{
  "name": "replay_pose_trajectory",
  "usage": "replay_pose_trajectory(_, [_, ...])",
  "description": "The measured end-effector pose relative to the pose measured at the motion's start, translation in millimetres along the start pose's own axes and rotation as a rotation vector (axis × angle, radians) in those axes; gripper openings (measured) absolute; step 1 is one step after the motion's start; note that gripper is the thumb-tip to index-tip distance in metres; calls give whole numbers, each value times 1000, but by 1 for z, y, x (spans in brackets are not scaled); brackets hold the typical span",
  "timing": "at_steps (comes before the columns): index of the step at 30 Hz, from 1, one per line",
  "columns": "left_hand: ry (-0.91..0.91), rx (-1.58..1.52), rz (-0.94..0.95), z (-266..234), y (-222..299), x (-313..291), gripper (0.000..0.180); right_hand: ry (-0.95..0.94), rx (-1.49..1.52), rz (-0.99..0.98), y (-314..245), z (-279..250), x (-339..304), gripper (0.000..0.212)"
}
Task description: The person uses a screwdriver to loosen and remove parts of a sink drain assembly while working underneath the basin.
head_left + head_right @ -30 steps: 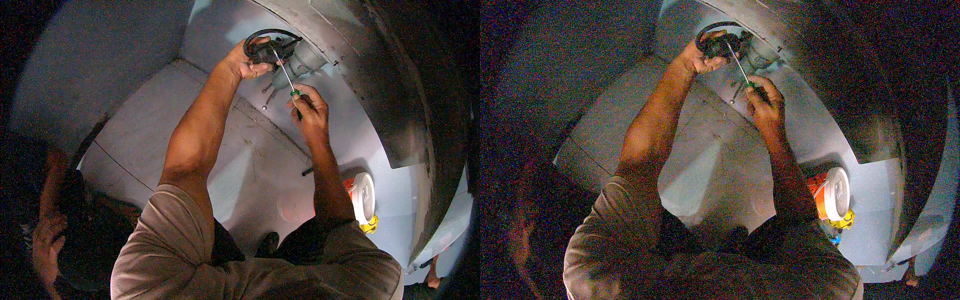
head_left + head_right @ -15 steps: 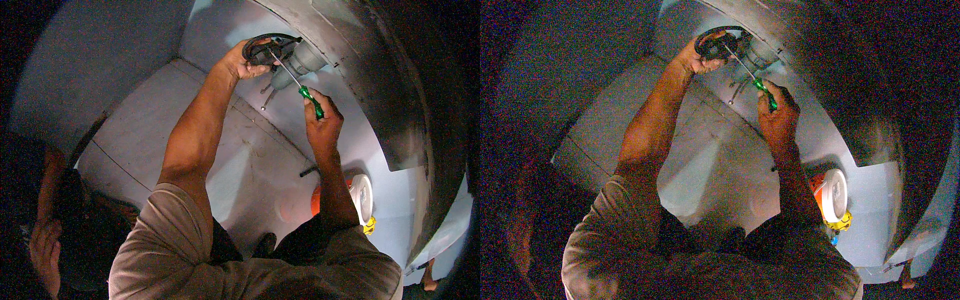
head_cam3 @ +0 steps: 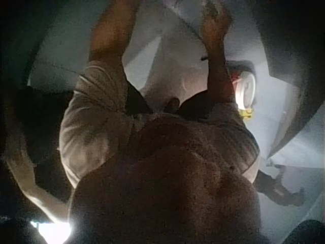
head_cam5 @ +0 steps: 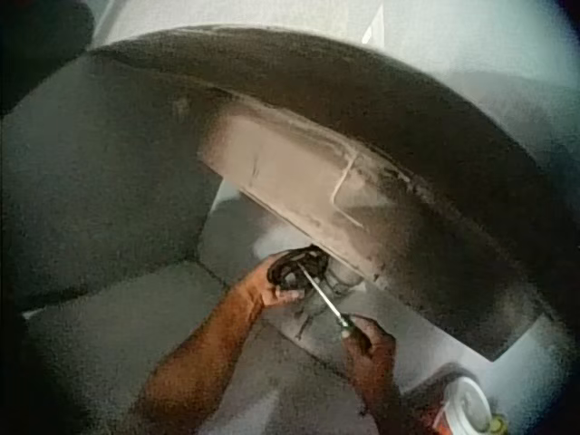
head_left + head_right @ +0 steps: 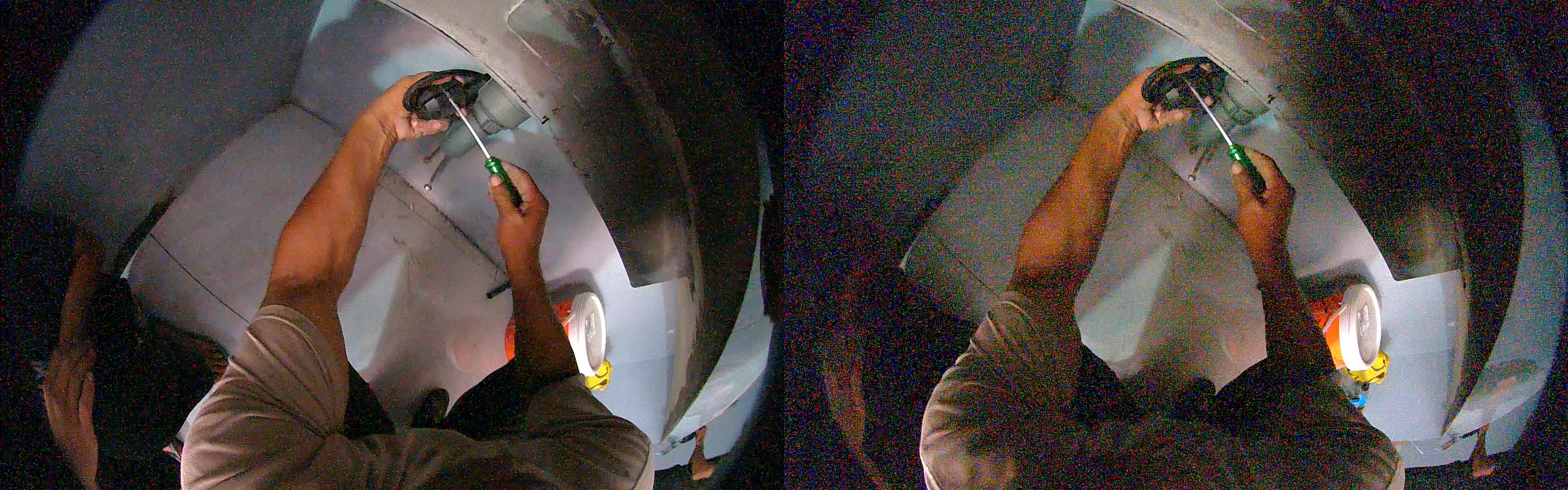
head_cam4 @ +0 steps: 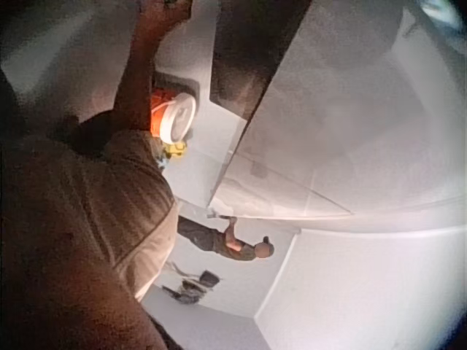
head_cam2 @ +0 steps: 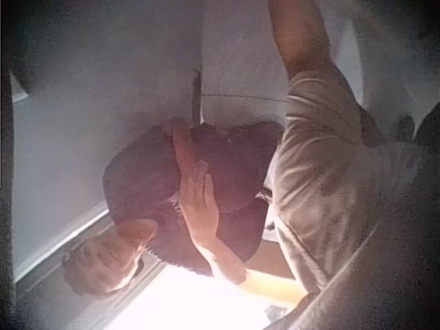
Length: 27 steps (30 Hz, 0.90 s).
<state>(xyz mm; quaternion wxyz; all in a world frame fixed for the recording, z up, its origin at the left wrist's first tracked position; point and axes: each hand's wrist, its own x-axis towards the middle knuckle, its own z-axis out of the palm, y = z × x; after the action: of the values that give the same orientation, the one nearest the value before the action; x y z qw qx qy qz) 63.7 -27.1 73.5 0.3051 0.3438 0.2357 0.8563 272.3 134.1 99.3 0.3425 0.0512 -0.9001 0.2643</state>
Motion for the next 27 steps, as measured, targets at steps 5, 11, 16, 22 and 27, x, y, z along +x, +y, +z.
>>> replay_pose_trajectory(5, [45,-84,-52,5,0,-1,34,-358,1005,865,-10,-30,8,23])
replay_pose_trajectory(11, [-5,29,-19,-15,-12,7,36,-61,123,-49,0,-15,6,19])
replay_pose_trajectory(16, [-70,133,192,-9,-16,7,35,-32,177,207,6,-6,3,18])
replay_pose_trajectory(22, [-176,-172,51,-9,-6,1,38,-79,393,343,-3,-11,15,21])
replay_pose_trajectory(27, [-168,-284,33,-17,2,-7,43,-55,612,634,-43,-6,18,23])
